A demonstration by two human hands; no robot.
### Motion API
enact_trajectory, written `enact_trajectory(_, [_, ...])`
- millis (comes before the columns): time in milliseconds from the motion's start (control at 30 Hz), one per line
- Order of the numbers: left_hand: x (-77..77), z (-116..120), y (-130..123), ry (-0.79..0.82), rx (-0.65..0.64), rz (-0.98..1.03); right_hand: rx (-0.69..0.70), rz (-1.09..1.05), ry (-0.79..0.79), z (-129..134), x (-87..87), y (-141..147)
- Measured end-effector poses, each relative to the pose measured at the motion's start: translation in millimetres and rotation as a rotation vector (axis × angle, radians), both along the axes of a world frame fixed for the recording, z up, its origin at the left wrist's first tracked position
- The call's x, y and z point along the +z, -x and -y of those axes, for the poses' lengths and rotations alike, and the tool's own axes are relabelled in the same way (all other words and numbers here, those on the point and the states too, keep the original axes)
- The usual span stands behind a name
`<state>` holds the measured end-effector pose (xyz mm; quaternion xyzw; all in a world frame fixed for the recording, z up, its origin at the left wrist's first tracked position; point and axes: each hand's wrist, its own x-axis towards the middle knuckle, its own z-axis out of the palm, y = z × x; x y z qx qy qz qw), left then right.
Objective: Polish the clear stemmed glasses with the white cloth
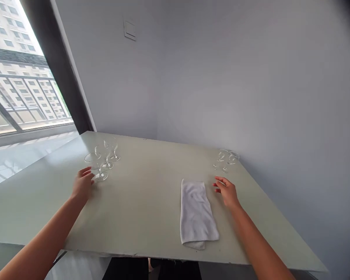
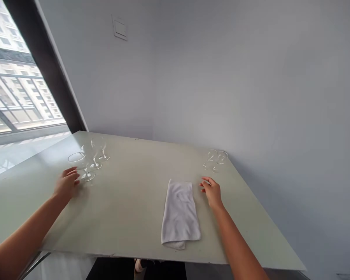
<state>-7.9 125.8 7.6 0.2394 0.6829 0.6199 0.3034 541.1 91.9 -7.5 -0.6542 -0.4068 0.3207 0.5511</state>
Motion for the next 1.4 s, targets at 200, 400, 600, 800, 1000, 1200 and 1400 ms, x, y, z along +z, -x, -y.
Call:
enact_trajectory(200, [-9.4, 28.4, -26.6, -0.149, 0.216, -0.027, -0.188, -0.131, -0.02, -67.3, -8.4, -13.7])
enact_trajectory(400, [-25.8, 26.9, -33.0, -0.157, 0.197, -0.068, -0.283, -0.146, -0.03, -122.1, -8.2, -14.1])
enact_trajectory(600, [-21.3, 27.2, -29.1, -0.22, 0.255, -0.013, -0.169, -0.153, -0.067, -126.0, -4.9, 29.4])
enact_trajectory(800, [-0.5, 54.3, -66.7, -0.247, 0.159, -0.226, 0.278, -0.213, -0.145, -71.3, 25.9, 134.2])
enact_trajectory(1000, [13.5, 86.9, -164.9, -0.25, -0.667, -0.231, 0.813, -0.214, -0.07, 14.1, 51.7, 234.7])
enact_trajectory(1200, [21.2, 94.1, -171.5, -0.205, -0.765, -0.058, 1.039, -0.236, -0.004, 49.1, 57.6, 233.1])
enact_trajectory(1400, [25.9, 88.0, -107.9, -0.191, -0.535, -0.067, 0.905, -0.148, 0.063, 53.2, 67.2, 171.4])
